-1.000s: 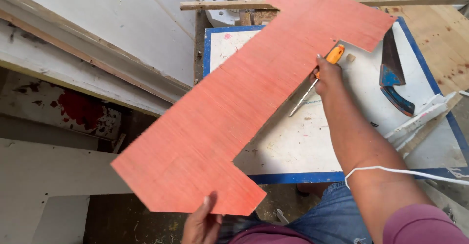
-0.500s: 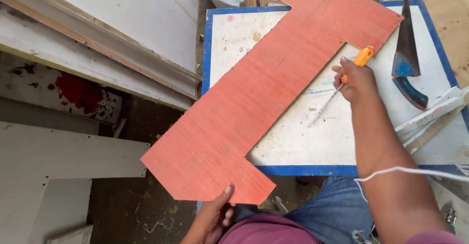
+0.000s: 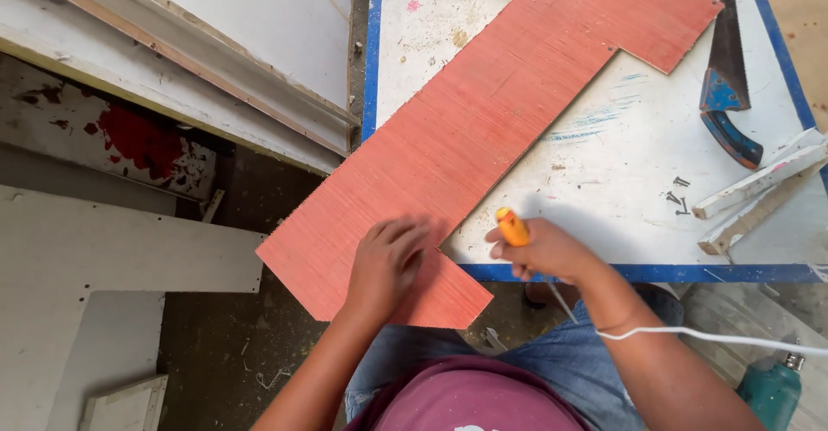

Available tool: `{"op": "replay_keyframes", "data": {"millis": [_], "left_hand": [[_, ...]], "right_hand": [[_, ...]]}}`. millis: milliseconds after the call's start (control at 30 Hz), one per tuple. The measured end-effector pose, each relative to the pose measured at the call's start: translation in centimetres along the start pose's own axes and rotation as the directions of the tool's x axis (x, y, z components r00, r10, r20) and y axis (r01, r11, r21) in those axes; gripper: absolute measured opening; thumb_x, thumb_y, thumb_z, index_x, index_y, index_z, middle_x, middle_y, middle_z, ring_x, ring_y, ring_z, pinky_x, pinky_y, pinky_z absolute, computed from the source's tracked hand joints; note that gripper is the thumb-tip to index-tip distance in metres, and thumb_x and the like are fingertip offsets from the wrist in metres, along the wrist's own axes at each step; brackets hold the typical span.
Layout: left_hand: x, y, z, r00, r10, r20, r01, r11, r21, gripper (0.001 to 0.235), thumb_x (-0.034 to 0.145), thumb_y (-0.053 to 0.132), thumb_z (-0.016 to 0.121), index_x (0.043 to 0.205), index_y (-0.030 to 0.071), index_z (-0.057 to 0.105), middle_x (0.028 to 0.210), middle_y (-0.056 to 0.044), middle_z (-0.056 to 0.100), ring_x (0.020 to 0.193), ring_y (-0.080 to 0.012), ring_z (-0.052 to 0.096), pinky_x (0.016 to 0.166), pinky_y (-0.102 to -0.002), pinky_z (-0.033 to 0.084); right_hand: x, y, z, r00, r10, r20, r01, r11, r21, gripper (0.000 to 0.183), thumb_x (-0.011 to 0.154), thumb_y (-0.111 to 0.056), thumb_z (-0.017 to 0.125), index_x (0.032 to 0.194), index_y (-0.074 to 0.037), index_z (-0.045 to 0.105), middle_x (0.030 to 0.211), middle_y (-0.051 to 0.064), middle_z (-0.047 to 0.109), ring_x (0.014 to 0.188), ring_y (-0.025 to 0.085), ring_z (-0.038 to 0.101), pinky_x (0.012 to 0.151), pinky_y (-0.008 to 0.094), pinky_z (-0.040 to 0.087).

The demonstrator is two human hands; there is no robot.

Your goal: Assembling wooden frame components by marking, gluing, and attaching wooden strips to a base board.

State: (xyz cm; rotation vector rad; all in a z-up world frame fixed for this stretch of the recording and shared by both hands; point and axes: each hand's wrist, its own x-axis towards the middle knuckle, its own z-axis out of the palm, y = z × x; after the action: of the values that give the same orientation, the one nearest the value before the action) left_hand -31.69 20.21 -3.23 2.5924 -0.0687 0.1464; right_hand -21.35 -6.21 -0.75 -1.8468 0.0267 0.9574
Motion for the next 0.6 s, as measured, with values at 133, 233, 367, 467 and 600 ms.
{"op": "replay_keyframes", "data": {"millis": [133,233,367,467,600], "left_hand": [[2.5,3.0,-2.6,0.983,-0.085,0.166,0.085,0.996,0.008,0.055,0.09,0.042,0.065,0.141,0.021,0.062,0.147,-0.01,0.057,0.146,-0.0411,0.039,0.12,-0.06,0.028],[3.4,2.9,-1.6,0.964,-0.169,0.208,0.168,0.986,0.022,0.064,0.083,0.049,0.071,0.14,0.019,0.064,0.151,-0.01,0.054,0.148,-0.0423,0.035,0.12,-0.064,0.021],[3.6,1.8,-0.2,0.967,-0.181,0.179,0.172,0.983,0.068,0.056,0.085,0.048,0.07,0.137,0.027,0.067,0.148,-0.006,0.057,0.146,-0.0391,0.04,0.118,-0.065,0.026],[3.1,2.0,0.3,0.962,-0.199,0.186,0.183,0.978,0.097,0.055,0.088,0.05,0.068,0.139,0.029,0.066,0.152,-0.005,0.054,0.148,-0.0385,0.037,0.118,-0.065,0.025],[3.3,2.5,0.1,0.961,-0.209,0.179,0.189,0.974,0.121,0.052,0.087,0.049,0.07,0.136,0.031,0.068,0.153,-0.004,0.054,0.148,-0.0389,0.037,0.118,-0.064,0.027]], "right_hand": [[1.1,0.0,3.3,0.999,0.02,-0.044,-0.013,0.989,0.147,0.044,0.085,-0.002,0.074,0.126,0.011,0.065,0.082,0.025,0.07,0.051,0.023,0.066,0.045,0.033,0.058],[0.8,-0.8,4.2,0.995,0.079,-0.062,-0.06,0.962,0.265,0.044,0.09,-0.009,0.071,0.129,0.01,0.065,0.093,0.023,0.067,0.056,0.022,0.069,0.046,0.034,0.06],[1.0,0.7,4.7,0.997,0.038,0.067,-0.038,0.999,-0.002,0.033,0.087,-0.012,0.081,0.113,0.005,0.074,0.062,0.013,0.061,0.045,0.02,0.062,0.038,0.026,0.051],[0.1,0.8,4.6,0.993,0.034,0.109,-0.026,0.997,-0.077,0.032,0.086,-0.013,0.083,0.112,0.004,0.075,0.058,0.011,0.059,0.043,0.019,0.06,0.04,0.025,0.049],[-2.2,-2.3,4.9,0.995,0.049,0.085,-0.032,0.981,-0.189,0.039,0.089,-0.014,0.081,0.124,-0.001,0.07,0.072,0.012,0.059,0.054,0.022,0.061,0.052,0.027,0.053]]}}
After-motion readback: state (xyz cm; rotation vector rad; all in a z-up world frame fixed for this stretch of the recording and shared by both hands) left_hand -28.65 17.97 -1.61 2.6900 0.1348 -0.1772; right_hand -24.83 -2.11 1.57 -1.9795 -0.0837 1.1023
